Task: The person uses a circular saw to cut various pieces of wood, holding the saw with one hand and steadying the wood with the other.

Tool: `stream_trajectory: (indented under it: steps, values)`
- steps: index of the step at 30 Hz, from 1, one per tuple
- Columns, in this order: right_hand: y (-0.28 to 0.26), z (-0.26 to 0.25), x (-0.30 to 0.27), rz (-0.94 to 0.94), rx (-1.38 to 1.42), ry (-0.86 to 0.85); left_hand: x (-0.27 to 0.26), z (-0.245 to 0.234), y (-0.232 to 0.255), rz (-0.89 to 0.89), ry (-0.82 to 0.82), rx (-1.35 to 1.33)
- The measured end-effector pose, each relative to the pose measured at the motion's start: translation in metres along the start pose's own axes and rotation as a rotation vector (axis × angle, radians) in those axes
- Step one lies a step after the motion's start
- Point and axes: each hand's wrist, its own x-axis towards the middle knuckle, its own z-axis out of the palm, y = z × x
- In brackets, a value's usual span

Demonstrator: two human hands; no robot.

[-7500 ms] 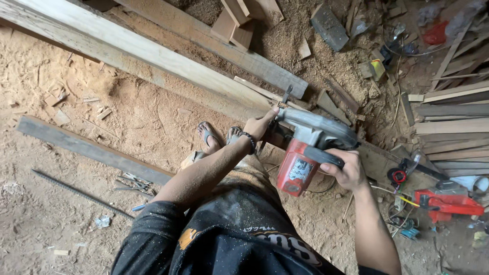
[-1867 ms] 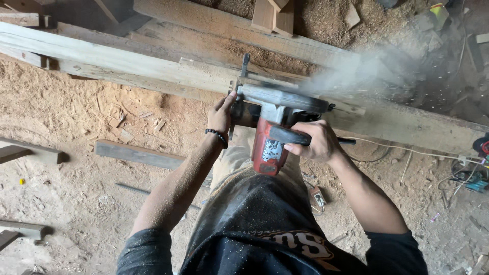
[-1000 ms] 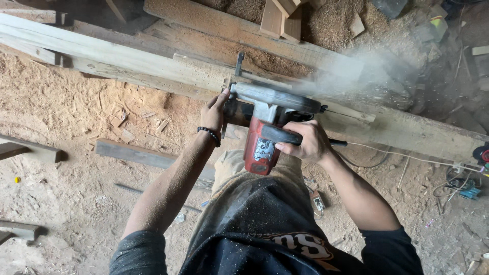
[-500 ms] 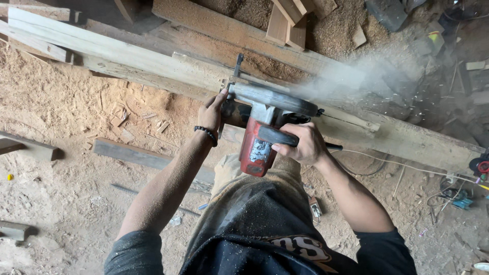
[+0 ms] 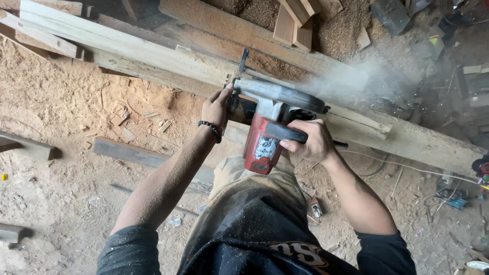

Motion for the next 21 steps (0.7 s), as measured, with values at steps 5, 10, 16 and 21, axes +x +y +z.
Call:
stream_trajectory:
  steps: [5,10,16,21]
  values:
    - [-0.005,0.005,0.006,0.013,0.001,-0.013,-0.003,-0.005,0.007,-0.001,0.01,-0.031]
    - [-0.01,0.012,0.01,0.032,0.003,-0.013,-0.01,-0.024,0.017,-0.011,0.023,-0.049]
    - [-0.019,0.019,0.02,0.025,0.011,-0.007,0.0,-0.03,0.015,-0.033,0.003,-0.038]
    - [-0.027,0.028,0.028,0.013,0.021,-0.005,-0.011,-0.042,0.037,-0.056,-0.009,-0.081]
